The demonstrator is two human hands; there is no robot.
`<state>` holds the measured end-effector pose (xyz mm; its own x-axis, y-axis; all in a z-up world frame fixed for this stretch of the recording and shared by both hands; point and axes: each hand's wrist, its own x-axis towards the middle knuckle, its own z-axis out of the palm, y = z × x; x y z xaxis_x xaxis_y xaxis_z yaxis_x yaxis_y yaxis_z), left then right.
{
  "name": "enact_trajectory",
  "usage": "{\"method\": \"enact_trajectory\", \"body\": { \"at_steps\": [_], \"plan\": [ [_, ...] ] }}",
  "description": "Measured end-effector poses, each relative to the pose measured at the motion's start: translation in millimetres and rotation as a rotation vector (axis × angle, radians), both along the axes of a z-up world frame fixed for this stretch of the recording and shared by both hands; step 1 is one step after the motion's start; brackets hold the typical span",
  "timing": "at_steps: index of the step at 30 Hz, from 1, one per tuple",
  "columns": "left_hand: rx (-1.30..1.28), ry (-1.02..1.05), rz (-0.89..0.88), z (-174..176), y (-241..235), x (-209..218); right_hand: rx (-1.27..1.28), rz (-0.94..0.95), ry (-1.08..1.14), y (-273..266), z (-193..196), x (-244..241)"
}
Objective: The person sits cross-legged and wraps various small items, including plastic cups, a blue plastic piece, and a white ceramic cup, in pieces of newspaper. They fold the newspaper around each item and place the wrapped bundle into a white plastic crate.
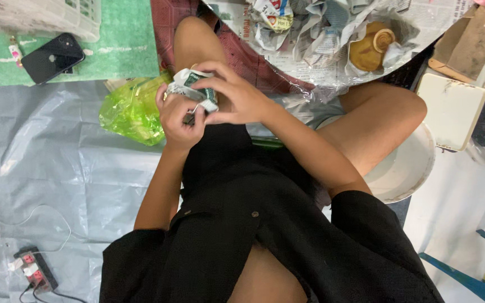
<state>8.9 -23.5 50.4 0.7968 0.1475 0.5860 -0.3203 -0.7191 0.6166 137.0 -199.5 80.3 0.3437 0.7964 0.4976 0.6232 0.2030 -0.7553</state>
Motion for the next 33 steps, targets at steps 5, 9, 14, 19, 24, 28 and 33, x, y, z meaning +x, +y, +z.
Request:
{"method": "enact_trajectory", "body": {
  "at_steps": [5,9,14,19,24,28,33],
  "plan": [
    [-0.01,0.043,-0.01,13,-4,1,-0.045,-0.073,0.174,-3,-8,-6],
    [-0.09,0.02,0.009,19,-13,-1,-0.094,-0.165,0.114,-2,-12,-15],
    [-0.203,-0.013,0.086,13,-26,-4,-0.113,-0.162,-0.226,-8,-22,-13],
    [-0.254,-0.01,0.121,6,-34,-3,-0.104,-0.063,-0.485,-15,-22,0],
    [-0.163,0.044,0.127,8,-39,-1,-0.14,-0.009,-0.466,-17,-16,7],
    [-0.159,0.063,0.112,11,-39,1,-0.14,-0.017,-0.39,-16,-18,6],
    [-0.308,0.005,0.002,12,-32,1,-0.206,-0.051,-0.171,-21,-20,6]
  ]
}}
